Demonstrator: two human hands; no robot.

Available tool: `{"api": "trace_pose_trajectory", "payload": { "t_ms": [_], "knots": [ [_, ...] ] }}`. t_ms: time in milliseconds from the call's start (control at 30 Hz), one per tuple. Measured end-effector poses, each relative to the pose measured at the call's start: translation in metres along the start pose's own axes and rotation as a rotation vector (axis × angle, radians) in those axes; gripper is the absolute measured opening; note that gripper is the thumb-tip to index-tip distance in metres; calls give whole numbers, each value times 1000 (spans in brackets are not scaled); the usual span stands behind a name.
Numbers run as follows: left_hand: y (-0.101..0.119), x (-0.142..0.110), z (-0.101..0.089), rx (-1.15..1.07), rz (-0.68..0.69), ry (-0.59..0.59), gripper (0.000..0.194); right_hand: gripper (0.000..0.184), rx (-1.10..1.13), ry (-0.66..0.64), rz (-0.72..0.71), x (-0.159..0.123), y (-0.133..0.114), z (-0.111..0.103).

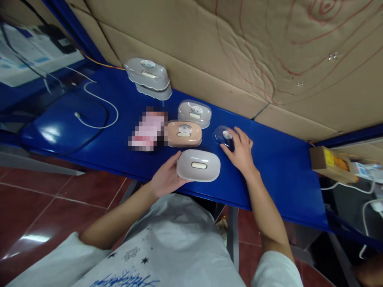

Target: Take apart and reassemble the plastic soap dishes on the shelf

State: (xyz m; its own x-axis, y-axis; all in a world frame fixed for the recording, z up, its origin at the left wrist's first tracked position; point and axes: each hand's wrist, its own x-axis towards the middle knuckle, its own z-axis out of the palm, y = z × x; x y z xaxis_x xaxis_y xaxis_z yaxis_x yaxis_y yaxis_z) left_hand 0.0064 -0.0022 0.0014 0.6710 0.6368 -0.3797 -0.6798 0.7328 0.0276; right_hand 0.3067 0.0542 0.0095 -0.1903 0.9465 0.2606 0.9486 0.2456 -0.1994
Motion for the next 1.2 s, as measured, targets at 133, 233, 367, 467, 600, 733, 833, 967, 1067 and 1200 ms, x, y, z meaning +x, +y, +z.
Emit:
{"api": "trace_pose_trajectory", "payload": {
  "t_ms": [133, 233, 367, 467, 600, 733, 833, 967, 1067, 1200],
  "knots": [
    [0, 1, -2, 11, 5, -4, 28, 80, -6, -73, 23, 0, 6, 3],
    [-1, 2, -4, 19, 3, -25, 28, 81, 46, -72, 30, 2, 10, 5],
    [0, 3, -5, 9, -10, -66, 31, 77, 153, 31, -30, 2, -1, -3],
    [0, 1, -4, 23, -4, -54, 34, 71, 243, 51, -155, -2, -19, -14],
    [1, -1, -3, 31, -14, -19, 38, 69, 312, 132, -309, -9, -37, -26],
    [0, 0, -1, 0, -1, -16, 34, 76, 321, 89, -385, -14, -48, -30],
    [-1, 1, 1, 6, 15, -30, 37, 82, 327, 10, -455, -20, -57, -29],
    [-1, 1, 2, -14, 39, -41, 40, 87, 306, -28, -521, -26, -66, -26],
    [0, 2, 2, -30, 39, -21, 40, 88, 287, -38, -531, -28, -70, -25],
    [1, 1, 0, -31, 42, -18, 41, 87, 261, -44, -532, -30, -72, -24]
  ]
}}
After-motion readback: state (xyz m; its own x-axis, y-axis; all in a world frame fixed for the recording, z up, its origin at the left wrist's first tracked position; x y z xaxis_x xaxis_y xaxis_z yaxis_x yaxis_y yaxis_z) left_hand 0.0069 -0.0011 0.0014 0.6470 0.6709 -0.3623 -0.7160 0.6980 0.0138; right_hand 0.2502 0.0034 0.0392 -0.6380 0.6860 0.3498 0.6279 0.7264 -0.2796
